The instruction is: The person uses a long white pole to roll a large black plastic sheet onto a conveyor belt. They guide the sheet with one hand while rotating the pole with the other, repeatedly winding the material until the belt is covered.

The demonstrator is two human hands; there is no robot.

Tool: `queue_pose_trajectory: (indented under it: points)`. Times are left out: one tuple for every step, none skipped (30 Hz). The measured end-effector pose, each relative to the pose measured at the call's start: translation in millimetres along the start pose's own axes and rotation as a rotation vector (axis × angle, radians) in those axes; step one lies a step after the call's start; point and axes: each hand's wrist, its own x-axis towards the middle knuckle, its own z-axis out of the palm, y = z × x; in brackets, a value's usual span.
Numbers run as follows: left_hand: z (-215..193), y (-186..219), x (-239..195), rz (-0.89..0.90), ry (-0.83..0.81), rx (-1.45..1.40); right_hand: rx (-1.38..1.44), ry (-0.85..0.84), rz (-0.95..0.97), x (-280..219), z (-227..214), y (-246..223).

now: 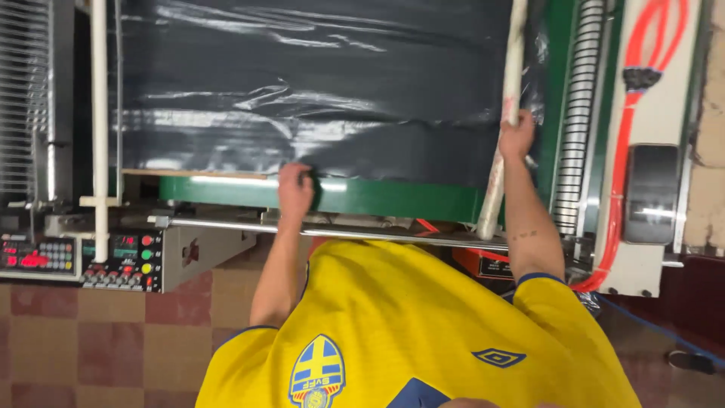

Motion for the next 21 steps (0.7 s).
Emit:
queue_pose_trajectory:
  points:
    - [17,18,9,0.009,0.000,-0.007,0.001,0.012,-0.002,-4,-8,-10]
    - [33,36,17,0.126,-0.129,0.043,-0.080,0.020,0.037,-10,-15,-21]
    - [46,52,23,0.241,-0.258,0.096,-0.162,0.024,0.079,-18,-21,-31]
    - [68,54,22,0.248,-0.259,0.092,-0.163,0.032,0.080,-23,-28,-54]
    - [86,54,21,0.298,-0.440,0.244,-0.163,0.051,0.066,-30,-33,-79]
    - [104,53,21,0.346,-0.620,0.398,-0.164,0.070,0.052,-38,-37,-105]
    - [103,60,18,0.351,-0.623,0.394,-0.168,0.075,0.055,-47,-34,-119]
    - [101,66,15,0.376,-0.727,0.470,-0.077,0.097,0.007,-57,-31,-133]
    - [100,74,15,0.402,-0.826,0.545,0.015,0.121,-0.045,-63,-28,-149]
    - [97,70,14,0.409,-0.824,0.540,0.013,0.128,-0.047,-77,-25,-173]
    - [92,65,12,0.417,-0.861,0.513,0.138,0.109,-0.086,-92,-21,-197]
    - [87,59,12,0.424,-0.898,0.487,0.264,0.089,-0.127,-107,-15,-221]
    - [77,51,11,0.423,-0.897,0.482,0.260,0.088,-0.130,-119,-7,-237]
    - [68,41,10,0.403,-0.910,0.340,0.336,0.067,-0.148,-131,2,-253]
    - [56,29,8,0.373,-0.914,0.198,0.414,0.034,-0.169,-144,16,-270]
    - [41,20,13,0.361,-0.909,0.195,0.412,0.022,-0.174,-156,27,-287]
    - [23,9,14,0.298,-0.832,0.096,0.498,-0.039,-0.181,-171,41,-304]
    - [5,-1,15,0.235,-0.752,-0.002,0.584,-0.100,-0.186,-186,54,-320]
    - [-14,-16,18,0.209,-0.743,0.002,0.586,-0.128,-0.185,-203,71,-340]
    - [-32,-30,20,0.152,-0.635,-0.097,0.745,-0.211,-0.133,-221,86,-359]
    - [-55,-46,20,0.094,-0.521,-0.188,0.907,-0.297,-0.073,-242,103,-380]
